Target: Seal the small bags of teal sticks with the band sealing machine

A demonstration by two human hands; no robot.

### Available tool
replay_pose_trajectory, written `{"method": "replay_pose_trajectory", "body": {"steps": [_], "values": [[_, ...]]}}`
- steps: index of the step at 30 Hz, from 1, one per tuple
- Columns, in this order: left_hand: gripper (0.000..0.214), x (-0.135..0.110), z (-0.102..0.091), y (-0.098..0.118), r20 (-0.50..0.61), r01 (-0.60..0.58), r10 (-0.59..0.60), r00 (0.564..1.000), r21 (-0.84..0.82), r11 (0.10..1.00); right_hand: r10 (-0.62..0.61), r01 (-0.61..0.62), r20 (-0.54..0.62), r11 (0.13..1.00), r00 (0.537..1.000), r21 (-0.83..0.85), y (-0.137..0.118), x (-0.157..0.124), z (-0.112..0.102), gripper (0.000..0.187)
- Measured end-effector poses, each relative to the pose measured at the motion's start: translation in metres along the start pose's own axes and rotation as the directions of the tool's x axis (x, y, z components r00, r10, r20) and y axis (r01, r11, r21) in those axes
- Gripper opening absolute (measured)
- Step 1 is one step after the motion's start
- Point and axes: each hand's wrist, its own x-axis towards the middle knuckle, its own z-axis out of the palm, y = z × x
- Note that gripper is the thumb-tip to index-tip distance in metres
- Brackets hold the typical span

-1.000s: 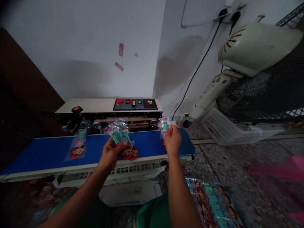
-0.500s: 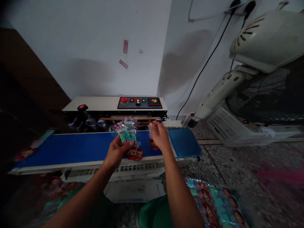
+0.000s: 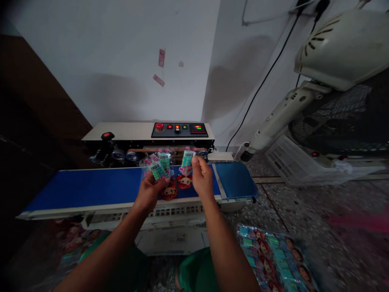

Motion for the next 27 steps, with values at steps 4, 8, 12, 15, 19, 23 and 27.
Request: {"method": "replay_pose_trajectory", "body": {"steps": [4, 8, 12, 15, 19, 23, 27], "values": [[0.042, 0.001, -0.002, -0.001, 0.001, 0.041, -0.041, 0.999, 0.016, 0.999, 0.017, -0.065, -0.198, 0.970, 0.980, -0.236, 0.029, 0.016, -0.037, 0.040], [0.043, 0.001, -0.001, -0.001, 0.014, 0.046, -0.047, 0.999, 0.019, 0.999, 0.089, -0.245, -0.280, 0.770, 0.956, -0.590, 0.066, 0.028, -0.066, 0.036], [0.042, 0.000, 0.002, -0.002, 0.026, 0.071, -0.072, 0.997, 0.018, 0.997, 0.240, -0.316, -0.214, 0.571, 0.947, -0.757, 0.079, 0.035, -0.060, 0.036], [0.042, -0.002, 0.002, -0.002, 0.034, 0.094, -0.095, 0.995, 0.039, 0.995, 0.274, -0.265, -0.129, 0.550, 0.953, -0.792, 0.075, 0.038, -0.041, 0.033], [0.042, -0.001, 0.001, -0.001, 0.017, 0.085, -0.086, 0.996, 0.054, 0.995, 0.114, -0.133, -0.073, 0.733, 0.991, -0.667, 0.053, 0.033, -0.019, 0.036], [0.039, 0.001, 0.001, -0.001, 0.014, 0.058, -0.059, 0.998, 0.044, 0.997, 0.101, -0.091, 0.209, 0.994, 0.973, -0.058, 0.019, 0.013, 0.003, 0.044], [0.037, 0.001, 0.000, -0.002, 0.035, 0.029, -0.030, 0.999, 0.002, 1.000, 0.077, -0.130, 0.237, 0.968, 0.968, 0.215, -0.001, -0.005, 0.022, 0.036]]}}
